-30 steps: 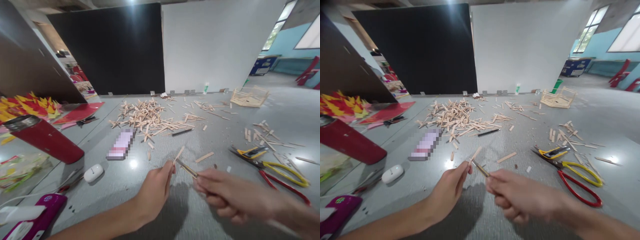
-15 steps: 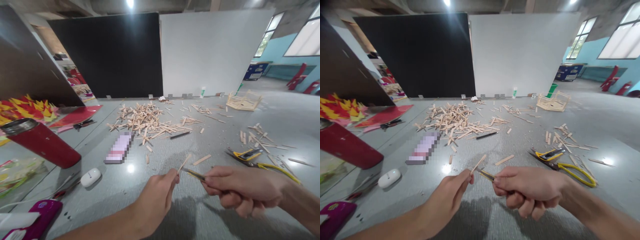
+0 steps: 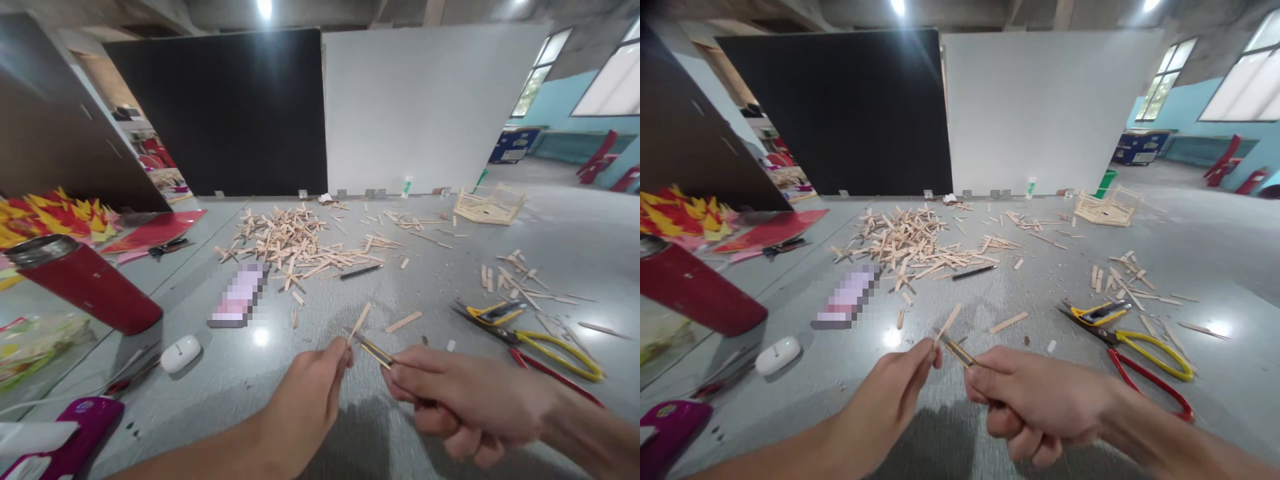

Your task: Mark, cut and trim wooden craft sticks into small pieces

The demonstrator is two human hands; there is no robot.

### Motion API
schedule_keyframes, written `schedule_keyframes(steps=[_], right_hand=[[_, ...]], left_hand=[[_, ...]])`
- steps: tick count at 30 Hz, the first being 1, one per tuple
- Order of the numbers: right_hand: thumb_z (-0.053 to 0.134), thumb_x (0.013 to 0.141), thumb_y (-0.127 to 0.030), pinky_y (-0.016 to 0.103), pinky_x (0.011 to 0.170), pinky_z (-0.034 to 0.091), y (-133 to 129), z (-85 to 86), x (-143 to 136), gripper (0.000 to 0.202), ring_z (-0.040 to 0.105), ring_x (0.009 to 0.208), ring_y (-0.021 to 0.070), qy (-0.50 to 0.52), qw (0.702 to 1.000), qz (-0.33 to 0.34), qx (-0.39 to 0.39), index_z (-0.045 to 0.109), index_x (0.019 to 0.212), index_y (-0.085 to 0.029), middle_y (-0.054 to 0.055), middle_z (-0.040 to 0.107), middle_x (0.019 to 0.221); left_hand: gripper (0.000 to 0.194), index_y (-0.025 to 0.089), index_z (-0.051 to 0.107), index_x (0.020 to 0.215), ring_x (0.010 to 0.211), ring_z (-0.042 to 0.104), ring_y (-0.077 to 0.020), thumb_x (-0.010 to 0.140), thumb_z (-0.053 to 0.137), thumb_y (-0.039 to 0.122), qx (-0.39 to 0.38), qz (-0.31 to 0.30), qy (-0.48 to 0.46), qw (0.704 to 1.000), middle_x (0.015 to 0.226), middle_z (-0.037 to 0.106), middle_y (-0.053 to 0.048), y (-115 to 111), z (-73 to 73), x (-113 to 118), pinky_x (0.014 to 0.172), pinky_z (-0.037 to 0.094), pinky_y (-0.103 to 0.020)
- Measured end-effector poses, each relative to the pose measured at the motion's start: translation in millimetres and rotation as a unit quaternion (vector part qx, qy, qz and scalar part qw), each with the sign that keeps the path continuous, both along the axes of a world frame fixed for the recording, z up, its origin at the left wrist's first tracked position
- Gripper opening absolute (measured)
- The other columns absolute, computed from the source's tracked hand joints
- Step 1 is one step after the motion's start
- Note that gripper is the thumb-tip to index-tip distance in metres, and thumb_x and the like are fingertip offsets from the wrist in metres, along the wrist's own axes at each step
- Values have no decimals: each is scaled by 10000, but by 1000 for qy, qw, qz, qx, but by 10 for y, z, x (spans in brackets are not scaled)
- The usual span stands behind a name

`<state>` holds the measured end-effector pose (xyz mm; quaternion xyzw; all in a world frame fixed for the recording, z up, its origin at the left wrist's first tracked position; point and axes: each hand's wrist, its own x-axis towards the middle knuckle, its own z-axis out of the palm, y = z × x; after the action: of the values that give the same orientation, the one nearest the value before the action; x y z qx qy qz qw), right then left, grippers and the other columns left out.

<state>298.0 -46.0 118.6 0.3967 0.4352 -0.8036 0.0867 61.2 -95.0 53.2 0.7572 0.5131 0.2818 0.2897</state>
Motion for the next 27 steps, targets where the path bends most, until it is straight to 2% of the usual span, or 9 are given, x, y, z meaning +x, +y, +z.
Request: schedule_keyframes(steps=[3,6,12,15,17,19,22,24,27], right_hand=[[385,1158,-521,59,334,208,-97,-153,-53,386,109,432,62,31,998,-52,12,357,860,-278,-133,275,588],[541,1073,-637,67,319,199,-135,-198,-84,454,113,415,50,59,996,-62,9,366,851,-281,-145,290,570],[721,918,-634,114,279,137,258,31,157,458,114,421,62,19,997,-16,74,501,792,-253,-143,308,519],[698,909,-643,159,315,100,360,91,227,459,125,433,71,3,994,8,107,516,765,-247,-133,305,510],[629,963,-621,187,366,158,324,134,211,427,187,460,84,-18,982,39,184,582,802,-229,-112,332,550],[529,1053,-543,217,478,299,226,171,166,396,348,535,105,-52,934,63,348,645,864,-214,-68,434,630],[498,1115,-463,287,714,426,46,145,99,321,594,773,169,-91,812,61,573,662,948,-242,-8,645,824],[463,1133,-426,330,807,456,-41,63,70,277,681,897,216,-82,761,52,642,679,1071,-265,24,746,973],[321,1156,-357,358,818,477,-100,-64,36,374,735,922,241,-77,721,20,688,681,1169,-254,66,796,1047]], left_hand=[[221,253,462,951,560,440,-165,1048,280,173,-5,1,2,1000,676,472,52,12,-15,6,626,371,-281],[222,258,453,953,540,378,-164,1050,268,184,-17,-3,16,1000,663,423,66,41,22,0,616,356,-284],[242,248,502,1000,584,413,-175,1048,270,196,-52,-44,40,997,699,451,46,54,117,-17,645,371,-287],[261,244,520,994,592,429,-175,1067,270,236,-64,-51,41,996,710,476,38,28,112,-9,633,363,-287],[276,235,536,1000,593,448,-171,1079,273,259,-71,-39,34,996,728,515,30,10,104,0,624,357,-286],[299,225,557,990,591,456,-165,1093,281,278,-71,-17,19,997,722,530,30,0,109,5,622,351,-285],[358,217,581,930,550,391,-151,1119,303,339,-62,26,-13,998,637,436,64,1,149,3,592,316,-281],[407,214,597,898,526,337,-143,1134,330,410,-58,55,-62,995,595,350,86,7,178,-4,557,282,-276],[477,195,650,991,522,368,-136,1142,357,539,-71,81,-164,981,609,374,86,15,200,-8,536,306,-259]])
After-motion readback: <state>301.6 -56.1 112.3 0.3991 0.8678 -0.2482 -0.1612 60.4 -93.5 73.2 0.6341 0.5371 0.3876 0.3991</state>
